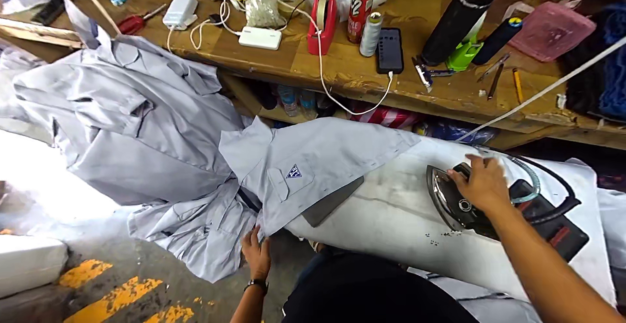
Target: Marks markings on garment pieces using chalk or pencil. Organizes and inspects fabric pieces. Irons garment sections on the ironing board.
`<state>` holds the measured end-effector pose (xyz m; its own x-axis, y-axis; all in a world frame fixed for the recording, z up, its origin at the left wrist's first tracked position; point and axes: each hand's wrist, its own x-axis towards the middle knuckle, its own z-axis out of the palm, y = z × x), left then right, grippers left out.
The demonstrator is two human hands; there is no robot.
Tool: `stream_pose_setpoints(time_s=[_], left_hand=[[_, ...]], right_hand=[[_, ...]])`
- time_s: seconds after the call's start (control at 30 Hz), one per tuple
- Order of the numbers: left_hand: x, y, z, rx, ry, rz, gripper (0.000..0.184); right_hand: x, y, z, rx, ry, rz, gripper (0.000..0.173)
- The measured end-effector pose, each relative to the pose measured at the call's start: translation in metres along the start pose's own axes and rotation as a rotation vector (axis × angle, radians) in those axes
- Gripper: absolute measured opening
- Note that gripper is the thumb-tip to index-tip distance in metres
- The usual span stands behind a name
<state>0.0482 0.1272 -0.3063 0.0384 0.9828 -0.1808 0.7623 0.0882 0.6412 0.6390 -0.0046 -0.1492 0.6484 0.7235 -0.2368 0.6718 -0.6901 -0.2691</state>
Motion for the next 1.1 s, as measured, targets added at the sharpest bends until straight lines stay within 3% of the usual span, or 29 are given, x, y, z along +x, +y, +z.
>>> stream_pose_setpoints(time_s=[0.07,0.13,0.2,0.27,0.43,0.53,0.67,0.77,0.9,1.1], left_hand=[[0.001,0.021,0.016,-0.352,0.102,-0.424,0.058],[0.006,0.043,0.023,-0.673,0.066,-0.801,0.076],[0.013,0.055,0.026,-0.898,0.037,-1.015,0.084],[0.027,0.055,0.028,-1.033,0.031,-1.106,0.080],[0.042,0.035,0.024,-1.163,0.127,-1.035,0.047],[0.045,0.019,0.019,-1.103,0.150,-0.985,0.047],[0.050,-0.001,0.014,-1.016,0.191,-0.922,0.039],[0.050,-0.012,0.008,-0.982,0.206,-0.884,0.045],[0.047,-0.008,-0.002,-0.963,0.201,-0.849,0.062],[0.045,-0.002,-0.003,-0.997,0.182,-0.855,0.061]], right_hand=[[0.014,0.024,0.000,0.138,-0.213,0.068,0.059],[0.022,0.032,0.004,0.353,-0.299,0.096,0.049],[0.021,0.028,0.008,0.424,-0.295,0.075,0.045],[0.016,0.009,0.006,0.342,-0.305,-0.061,0.047],[0.002,-0.092,0.006,0.081,-0.408,-0.374,0.055],[-0.011,-0.176,0.019,0.001,-0.519,-0.544,0.056],[-0.029,-0.279,0.067,-0.008,-0.650,-0.801,0.052],[-0.046,-0.336,0.091,0.021,-0.658,-0.872,0.051],[-0.043,-0.347,0.086,0.028,-0.626,-0.790,0.051],[-0.003,-0.286,0.072,0.080,-0.379,-0.624,0.042]])
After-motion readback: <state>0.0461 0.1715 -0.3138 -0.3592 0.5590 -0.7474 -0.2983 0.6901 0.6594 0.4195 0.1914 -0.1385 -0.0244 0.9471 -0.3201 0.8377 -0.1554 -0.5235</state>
